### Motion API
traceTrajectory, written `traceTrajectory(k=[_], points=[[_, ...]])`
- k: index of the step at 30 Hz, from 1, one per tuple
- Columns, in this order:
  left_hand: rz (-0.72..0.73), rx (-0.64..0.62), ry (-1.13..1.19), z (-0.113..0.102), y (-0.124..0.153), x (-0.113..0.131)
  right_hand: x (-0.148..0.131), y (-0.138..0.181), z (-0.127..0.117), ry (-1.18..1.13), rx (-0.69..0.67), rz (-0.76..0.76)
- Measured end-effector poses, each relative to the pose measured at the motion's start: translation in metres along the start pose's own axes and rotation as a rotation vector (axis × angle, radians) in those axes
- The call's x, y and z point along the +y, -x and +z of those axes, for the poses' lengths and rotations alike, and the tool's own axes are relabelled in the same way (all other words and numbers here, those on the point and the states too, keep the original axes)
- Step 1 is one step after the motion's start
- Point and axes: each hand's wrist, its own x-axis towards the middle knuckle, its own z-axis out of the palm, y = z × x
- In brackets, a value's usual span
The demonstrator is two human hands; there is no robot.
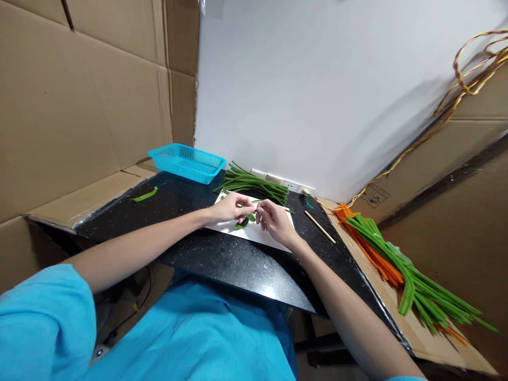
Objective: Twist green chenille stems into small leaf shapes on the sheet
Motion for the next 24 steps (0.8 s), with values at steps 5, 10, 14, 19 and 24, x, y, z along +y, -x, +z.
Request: traceTrajectory(k=[5, 10, 14, 19, 24], points=[[0.145, 0.105, -0.083, 0.008, 0.003, 0.004, -0.01, -0.004, 0.003, -0.543, -0.059, 0.195], [0.184, 0.105, -0.161, 0.013, 0.007, 0.005, -0.014, -0.006, -0.011, -0.702, -0.205, 0.395], [0.077, 0.003, 0.077, 0.009, 0.004, 0.006, -0.014, -0.005, -0.014, -0.535, -0.107, 0.289], [-0.104, -0.017, 0.394, 0.005, 0.002, 0.013, -0.009, 0.002, -0.006, 0.174, 0.177, -0.149], [-0.143, -0.019, 0.506, 0.009, 0.004, 0.02, -0.007, 0.01, -0.008, 0.569, 0.214, -0.408]])
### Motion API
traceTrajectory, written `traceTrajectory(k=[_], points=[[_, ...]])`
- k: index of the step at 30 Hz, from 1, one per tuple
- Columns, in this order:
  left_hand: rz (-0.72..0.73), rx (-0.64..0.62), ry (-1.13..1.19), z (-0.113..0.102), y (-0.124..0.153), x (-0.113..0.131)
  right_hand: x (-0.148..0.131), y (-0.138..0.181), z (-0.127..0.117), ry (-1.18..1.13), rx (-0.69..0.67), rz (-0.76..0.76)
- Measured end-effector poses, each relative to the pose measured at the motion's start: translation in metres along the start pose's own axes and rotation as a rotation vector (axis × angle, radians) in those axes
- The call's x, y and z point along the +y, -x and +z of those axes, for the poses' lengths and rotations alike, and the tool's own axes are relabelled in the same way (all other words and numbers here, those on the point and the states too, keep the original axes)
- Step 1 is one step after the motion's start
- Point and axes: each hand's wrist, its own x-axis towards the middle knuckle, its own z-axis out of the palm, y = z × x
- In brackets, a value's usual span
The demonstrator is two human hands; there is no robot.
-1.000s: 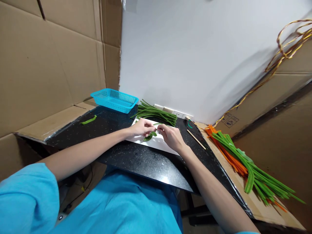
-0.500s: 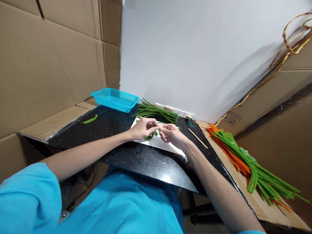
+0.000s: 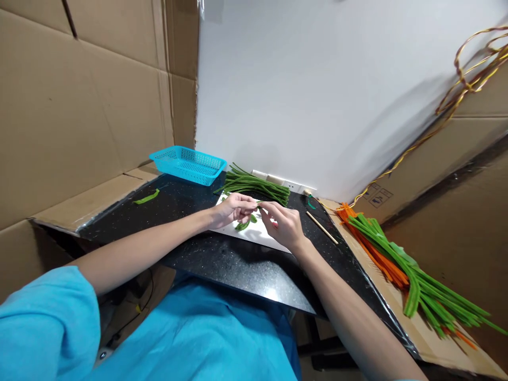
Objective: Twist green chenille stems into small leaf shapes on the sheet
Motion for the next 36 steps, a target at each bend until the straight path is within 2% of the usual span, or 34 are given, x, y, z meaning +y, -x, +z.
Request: traceTrajectory(k=[5, 11, 15, 18, 21, 23, 24, 26, 27, 29, 32, 34, 36], points=[[0.0, -0.025, 0.022, 0.004, 0.002, 0.003, 0.001, -0.001, -0.008, -0.013, 0.015, -0.068], [0.002, -0.047, 0.0, 0.004, 0.003, 0.007, -0.003, -0.002, -0.008, -0.006, 0.026, -0.024], [0.113, 0.014, -0.071, 0.006, 0.002, 0.002, -0.01, -0.005, -0.003, -0.068, 0.071, 0.078], [0.257, 0.097, -0.322, 0.007, 0.002, -0.002, -0.012, -0.009, 0.0, -0.284, 0.059, 0.235], [0.432, 0.169, -0.747, 0.005, 0.005, -0.003, -0.01, -0.012, 0.004, -0.641, -0.058, 0.445], [0.532, 0.108, -1.005, 0.002, 0.007, 0.0, -0.007, -0.012, 0.006, -0.905, -0.163, 0.574], [0.562, 0.036, -1.098, 0.0, 0.008, 0.002, -0.007, -0.012, 0.008, -1.015, -0.195, 0.628], [0.585, -0.075, -1.189, -0.002, 0.008, 0.006, -0.006, -0.013, 0.01, -1.142, -0.197, 0.715], [0.581, -0.087, -1.199, -0.003, 0.007, 0.007, -0.007, -0.013, 0.011, -1.159, -0.179, 0.745], [0.559, -0.004, -1.135, -0.004, 0.005, 0.009, -0.008, -0.015, 0.011, -1.153, -0.142, 0.766], [0.447, 0.127, -0.869, -0.004, 0.001, 0.009, -0.01, -0.015, 0.011, -1.065, -0.094, 0.688], [0.353, 0.142, -0.663, -0.005, -0.001, 0.008, -0.009, -0.013, 0.011, -0.865, -0.015, 0.573], [0.271, 0.142, -0.479, -0.008, -0.004, 0.007, -0.006, -0.009, 0.009, -0.53, 0.06, 0.388]])
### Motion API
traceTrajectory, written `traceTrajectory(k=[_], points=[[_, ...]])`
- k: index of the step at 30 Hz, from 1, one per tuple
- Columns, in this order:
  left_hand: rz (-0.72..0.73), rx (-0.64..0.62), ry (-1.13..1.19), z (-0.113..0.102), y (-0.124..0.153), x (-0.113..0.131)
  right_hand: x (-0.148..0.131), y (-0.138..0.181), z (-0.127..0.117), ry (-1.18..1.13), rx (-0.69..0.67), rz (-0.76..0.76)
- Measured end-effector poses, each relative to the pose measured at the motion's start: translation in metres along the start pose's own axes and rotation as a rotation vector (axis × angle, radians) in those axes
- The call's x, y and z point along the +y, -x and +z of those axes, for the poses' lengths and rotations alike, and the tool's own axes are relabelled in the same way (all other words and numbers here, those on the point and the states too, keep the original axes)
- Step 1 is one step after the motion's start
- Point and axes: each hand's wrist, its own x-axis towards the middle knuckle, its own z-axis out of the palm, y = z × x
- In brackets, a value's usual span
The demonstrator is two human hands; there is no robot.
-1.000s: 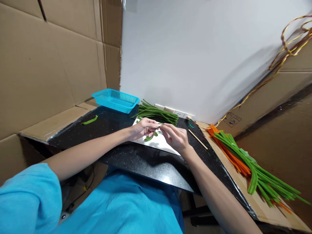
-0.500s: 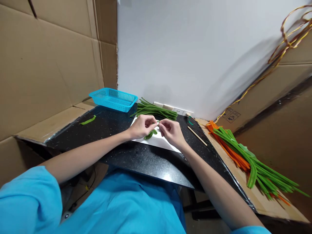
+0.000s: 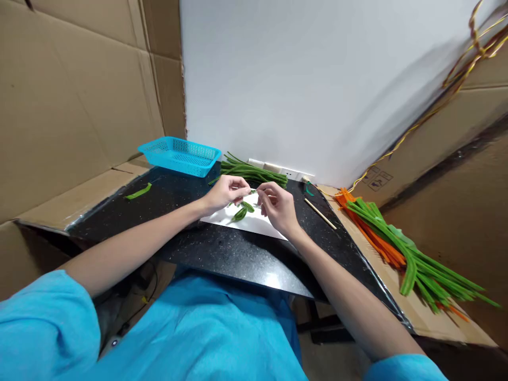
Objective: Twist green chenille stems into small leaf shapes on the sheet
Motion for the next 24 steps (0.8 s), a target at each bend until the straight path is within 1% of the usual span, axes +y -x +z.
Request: traceTrajectory(k=[2, 3, 5, 8, 11, 14, 16, 18, 21, 24], points=[[-0.077, -0.008, 0.127, -0.001, -0.001, -0.003, 0.004, 0.002, -0.005, 0.342, 0.02, -0.244], [-0.107, -0.018, 0.168, -0.001, -0.002, -0.005, 0.006, 0.003, -0.008, 0.478, 0.016, -0.343], [-0.15, -0.038, 0.212, 0.0, -0.001, -0.008, 0.009, 0.003, -0.013, 0.665, 0.002, -0.487], [-0.18, -0.045, 0.26, 0.005, 0.0, -0.009, 0.011, 0.002, -0.018, 0.798, -0.021, -0.614], [-0.205, -0.071, 0.285, 0.009, 0.002, -0.008, 0.011, 0.001, -0.019, 0.836, -0.027, -0.67], [-0.211, -0.088, 0.29, 0.011, 0.002, -0.006, 0.01, 0.002, -0.018, 0.82, -0.028, -0.641], [-0.198, -0.095, 0.273, 0.012, 0.002, -0.006, 0.011, 0.002, -0.016, 0.763, -0.025, -0.58], [-0.156, -0.077, 0.218, 0.014, 0.003, -0.007, 0.013, 0.002, -0.012, 0.663, -0.004, -0.486], [-0.012, 0.02, 0.024, 0.019, 0.006, -0.01, 0.015, 0.001, -0.005, 0.444, 0.016, -0.286], [0.24, 0.111, -0.366, 0.017, 0.011, -0.012, 0.01, -0.001, 0.001, 0.168, -0.044, -0.089]])
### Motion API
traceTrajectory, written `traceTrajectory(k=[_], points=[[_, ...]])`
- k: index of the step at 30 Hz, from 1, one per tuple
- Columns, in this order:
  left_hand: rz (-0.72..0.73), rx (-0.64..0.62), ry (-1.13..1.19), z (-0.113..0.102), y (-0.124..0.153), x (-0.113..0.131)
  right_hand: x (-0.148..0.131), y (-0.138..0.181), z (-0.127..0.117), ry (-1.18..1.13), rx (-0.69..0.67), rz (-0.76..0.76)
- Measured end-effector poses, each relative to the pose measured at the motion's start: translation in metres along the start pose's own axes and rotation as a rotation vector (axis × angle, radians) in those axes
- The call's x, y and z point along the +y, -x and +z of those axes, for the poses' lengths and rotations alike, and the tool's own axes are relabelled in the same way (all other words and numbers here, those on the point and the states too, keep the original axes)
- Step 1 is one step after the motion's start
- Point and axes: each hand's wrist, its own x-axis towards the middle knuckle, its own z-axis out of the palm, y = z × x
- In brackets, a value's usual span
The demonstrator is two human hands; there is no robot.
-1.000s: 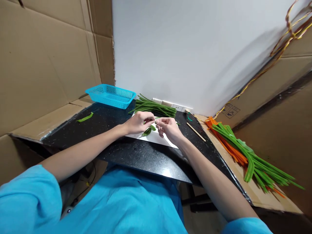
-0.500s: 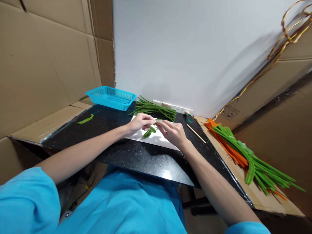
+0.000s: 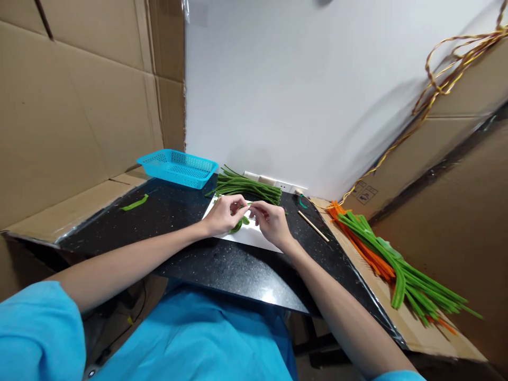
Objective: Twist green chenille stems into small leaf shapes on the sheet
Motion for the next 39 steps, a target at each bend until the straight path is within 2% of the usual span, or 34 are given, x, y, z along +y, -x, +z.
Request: traceTrajectory(k=[2, 4, 7, 9, 12, 16, 18, 22, 25, 28, 31, 34, 36, 39], points=[[0.228, -0.018, -0.269, -0.006, 0.002, -0.003, -0.005, -0.003, -0.001, -0.198, -0.069, 0.1], [0.453, -0.134, -0.484, -0.012, 0.003, -0.005, -0.007, -0.006, -0.006, -0.369, -0.186, 0.189], [0.73, -0.327, -0.722, -0.015, 0.004, -0.003, 0.0, -0.008, -0.018, -0.531, -0.481, 0.305], [0.891, -0.393, -0.761, -0.01, 0.006, 0.001, 0.01, -0.007, -0.025, -0.586, -0.672, 0.353], [1.058, -0.379, -0.737, -0.003, 0.008, 0.009, 0.024, -0.004, -0.03, -0.652, -0.837, 0.386], [1.12, -0.324, -0.749, -0.005, 0.006, 0.01, 0.022, -0.005, -0.033, -0.732, -0.863, 0.412], [1.011, -0.288, -0.722, -0.01, 0.005, 0.007, 0.015, -0.007, -0.034, -0.732, -0.796, 0.397], [0.555, -0.158, -0.504, -0.012, 0.004, 0.003, 0.001, -0.01, -0.034, -0.636, -0.556, 0.284], [0.224, -0.051, -0.276, -0.007, 0.002, 0.005, -0.001, -0.009, -0.025, -0.405, -0.323, 0.199], [0.01, -0.01, -0.118, -0.004, -0.002, 0.005, 0.001, -0.005, -0.015, -0.084, -0.169, 0.084], [-0.128, -0.056, 0.015, -0.003, -0.005, 0.002, 0.004, -0.001, -0.009, 0.185, -0.115, -0.034], [-0.289, -0.169, 0.222, -0.002, -0.006, -0.001, 0.004, 0.001, -0.009, 0.405, -0.097, -0.135], [-0.392, -0.216, 0.386, 0.0, -0.006, -0.002, 0.002, 0.001, -0.011, 0.545, -0.122, -0.221], [-0.484, -0.203, 0.568, 0.004, -0.005, -0.002, -0.001, 0.0, -0.015, 0.743, -0.175, -0.34]])
